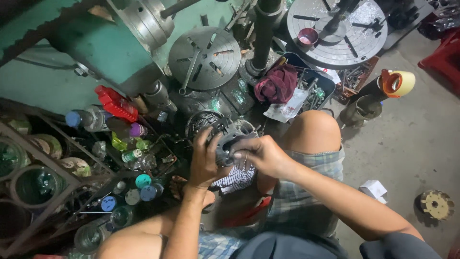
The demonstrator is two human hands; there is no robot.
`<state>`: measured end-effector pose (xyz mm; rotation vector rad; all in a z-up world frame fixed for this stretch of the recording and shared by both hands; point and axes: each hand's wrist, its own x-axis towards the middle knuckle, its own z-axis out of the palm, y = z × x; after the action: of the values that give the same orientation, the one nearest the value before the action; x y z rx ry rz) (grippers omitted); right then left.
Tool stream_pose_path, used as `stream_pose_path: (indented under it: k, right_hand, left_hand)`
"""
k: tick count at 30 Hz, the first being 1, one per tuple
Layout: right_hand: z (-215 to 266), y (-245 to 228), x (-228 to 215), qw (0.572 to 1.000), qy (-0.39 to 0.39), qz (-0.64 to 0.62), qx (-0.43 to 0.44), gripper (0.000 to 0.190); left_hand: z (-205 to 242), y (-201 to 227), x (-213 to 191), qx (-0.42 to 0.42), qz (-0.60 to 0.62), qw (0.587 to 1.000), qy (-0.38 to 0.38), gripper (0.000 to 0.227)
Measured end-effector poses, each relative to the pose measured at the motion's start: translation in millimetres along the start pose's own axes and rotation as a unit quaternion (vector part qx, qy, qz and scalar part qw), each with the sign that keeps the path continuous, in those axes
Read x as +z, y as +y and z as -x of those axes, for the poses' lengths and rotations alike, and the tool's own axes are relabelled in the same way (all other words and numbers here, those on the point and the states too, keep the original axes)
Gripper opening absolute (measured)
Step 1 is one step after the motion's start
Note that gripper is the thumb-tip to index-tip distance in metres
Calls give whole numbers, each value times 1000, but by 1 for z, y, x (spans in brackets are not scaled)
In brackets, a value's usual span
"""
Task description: The person cleans a metal engine part using a red brush and a cloth. They scrub the part, wipe it down, and then apply a liquid from a small cup to the surface.
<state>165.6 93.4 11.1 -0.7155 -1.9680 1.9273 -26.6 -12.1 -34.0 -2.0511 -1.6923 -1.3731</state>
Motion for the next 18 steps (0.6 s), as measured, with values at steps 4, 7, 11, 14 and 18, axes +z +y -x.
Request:
stream_pose_path:
  k: [4, 7, 11, 14, 18]
  right_hand:
    - [-7, 2, -5, 995, 14, 76, -67, 17]
    - [-13, 5, -12, 991, -2, 104, -88, 17]
    - [-19, 28, -11, 999, -14, 27, -38, 17]
    - [-21, 45, -11, 993, -10, -112, 21, 17]
    - [-30, 35, -27, 998, -39, 34, -32, 17]
  left_hand:
    - [3, -6, 0, 4, -14, 1000, -21, 78]
    - [6, -8, 4, 3, -21, 999, -35, 80]
    - [8, -6, 6, -14, -18, 998, -55, 86]
    - [4, -5, 10, -15, -10, 998, -52, 92]
    - [9, -7, 13, 0, -25, 997, -76, 92]
